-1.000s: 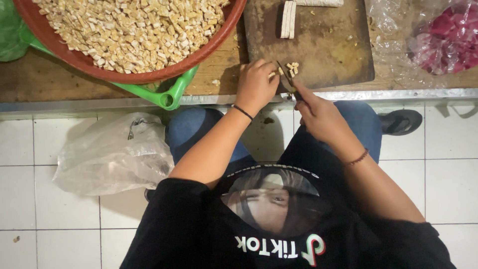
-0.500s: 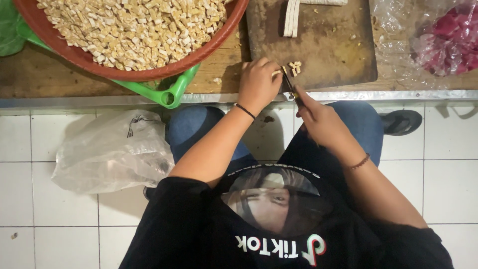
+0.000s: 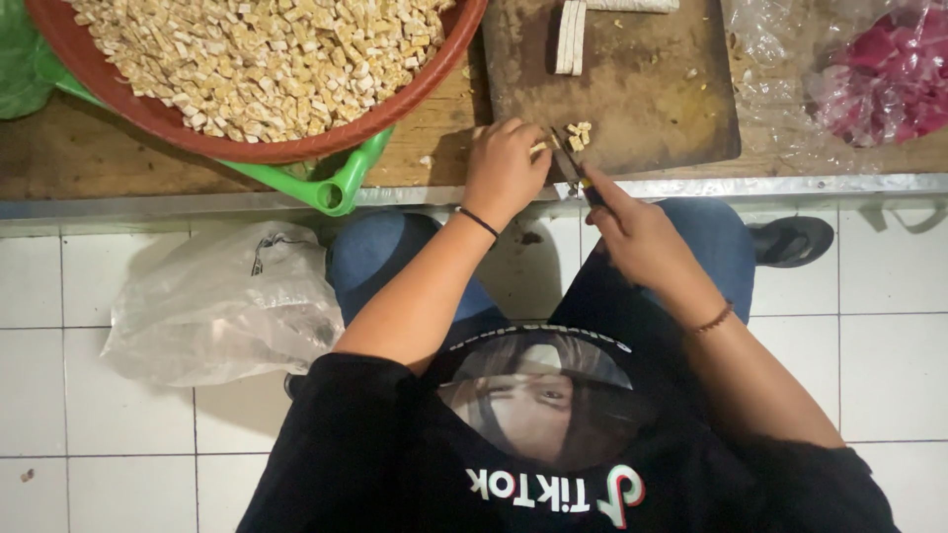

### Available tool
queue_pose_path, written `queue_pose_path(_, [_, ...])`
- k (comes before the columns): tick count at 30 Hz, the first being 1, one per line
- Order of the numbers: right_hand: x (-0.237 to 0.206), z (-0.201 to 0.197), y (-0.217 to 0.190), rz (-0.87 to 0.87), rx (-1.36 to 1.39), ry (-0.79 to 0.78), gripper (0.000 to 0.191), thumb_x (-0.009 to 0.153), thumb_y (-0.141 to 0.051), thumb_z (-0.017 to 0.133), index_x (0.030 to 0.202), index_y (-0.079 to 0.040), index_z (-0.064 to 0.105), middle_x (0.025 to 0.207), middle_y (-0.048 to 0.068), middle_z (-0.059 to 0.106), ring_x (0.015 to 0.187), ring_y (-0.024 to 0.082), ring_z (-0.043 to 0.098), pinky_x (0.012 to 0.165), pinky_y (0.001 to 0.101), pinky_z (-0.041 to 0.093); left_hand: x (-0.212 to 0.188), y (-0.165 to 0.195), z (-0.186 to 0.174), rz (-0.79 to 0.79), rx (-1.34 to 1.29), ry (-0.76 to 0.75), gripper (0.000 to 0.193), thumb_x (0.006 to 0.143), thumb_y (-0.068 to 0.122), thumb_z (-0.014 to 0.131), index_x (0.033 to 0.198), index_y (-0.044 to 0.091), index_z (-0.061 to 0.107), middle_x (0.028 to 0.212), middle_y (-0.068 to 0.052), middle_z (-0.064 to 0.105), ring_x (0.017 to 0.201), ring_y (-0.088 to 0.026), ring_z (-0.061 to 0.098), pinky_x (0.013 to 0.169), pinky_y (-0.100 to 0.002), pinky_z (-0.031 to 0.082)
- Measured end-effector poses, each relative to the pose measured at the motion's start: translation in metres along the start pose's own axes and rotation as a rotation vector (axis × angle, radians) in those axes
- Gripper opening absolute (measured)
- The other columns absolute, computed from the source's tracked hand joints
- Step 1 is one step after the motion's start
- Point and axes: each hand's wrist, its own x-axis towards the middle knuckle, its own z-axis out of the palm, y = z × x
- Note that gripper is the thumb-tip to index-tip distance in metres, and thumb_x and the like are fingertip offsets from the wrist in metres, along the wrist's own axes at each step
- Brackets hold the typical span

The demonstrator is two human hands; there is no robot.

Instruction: The person sits on the floor and uses a knife to cut rectangular food blocks into small cubes on a wooden cutting board. The cut pieces are transferred into a large red bowl. The person repeats this process with multiple blocks.

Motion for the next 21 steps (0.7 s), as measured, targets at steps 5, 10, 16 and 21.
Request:
queue_pose_path(5, [0.016,0.007,-0.003,-0.042,0.013,-0.030,0.058,0.100,-0.014,0.050,0.157,-0.020,0.041,0.088,0.012,0.072,0.065,0.023,0.072,0.067,0.0368,0.057,0.000,0.003,-0.001,-0.009,-0.017,0.011,0.009,0.082,0.017,0.072,0.087,0.009,0.072,0.091,-0.009,0.070,0.094,-0.033,0.066,0.088,-0.047,0.046])
queue_pose_path(10, [0.019,0.007,-0.005,-0.032,0.023,-0.045,0.059,0.099,-0.012,0.048,0.157,-0.020,0.040,0.088,0.012,0.072,0.065,0.023,0.072,0.067,0.0376,0.058,0.001,0.003,0.000,0.004,-0.009,0.022,0.010,0.082,0.018,0.072,0.087,0.010,0.072,0.090,-0.009,0.069,0.093,-0.033,0.066,0.089,-0.047,0.046])
queue_pose_path(16, [0.009,0.009,0.006,0.009,-0.041,-0.054,0.057,0.100,-0.015,0.048,0.156,-0.020,0.040,0.089,0.010,0.074,0.066,0.024,0.072,0.067,0.0376,0.057,0.000,0.001,0.003,-0.008,0.005,0.022,0.010,0.084,0.020,0.072,0.086,0.010,0.073,0.090,-0.009,0.070,0.092,-0.033,0.066,0.090,-0.047,0.045])
queue_pose_path(21, [-0.007,0.008,0.012,0.039,-0.035,-0.038,0.057,0.100,-0.016,0.049,0.156,-0.022,0.042,0.088,0.008,0.073,0.065,0.021,0.071,0.065,0.0357,0.057,-0.001,0.000,0.002,-0.016,0.003,0.000,0.014,0.086,0.022,0.073,0.091,0.009,0.073,0.092,-0.010,0.070,0.095,-0.033,0.066,0.091,-0.047,0.045])
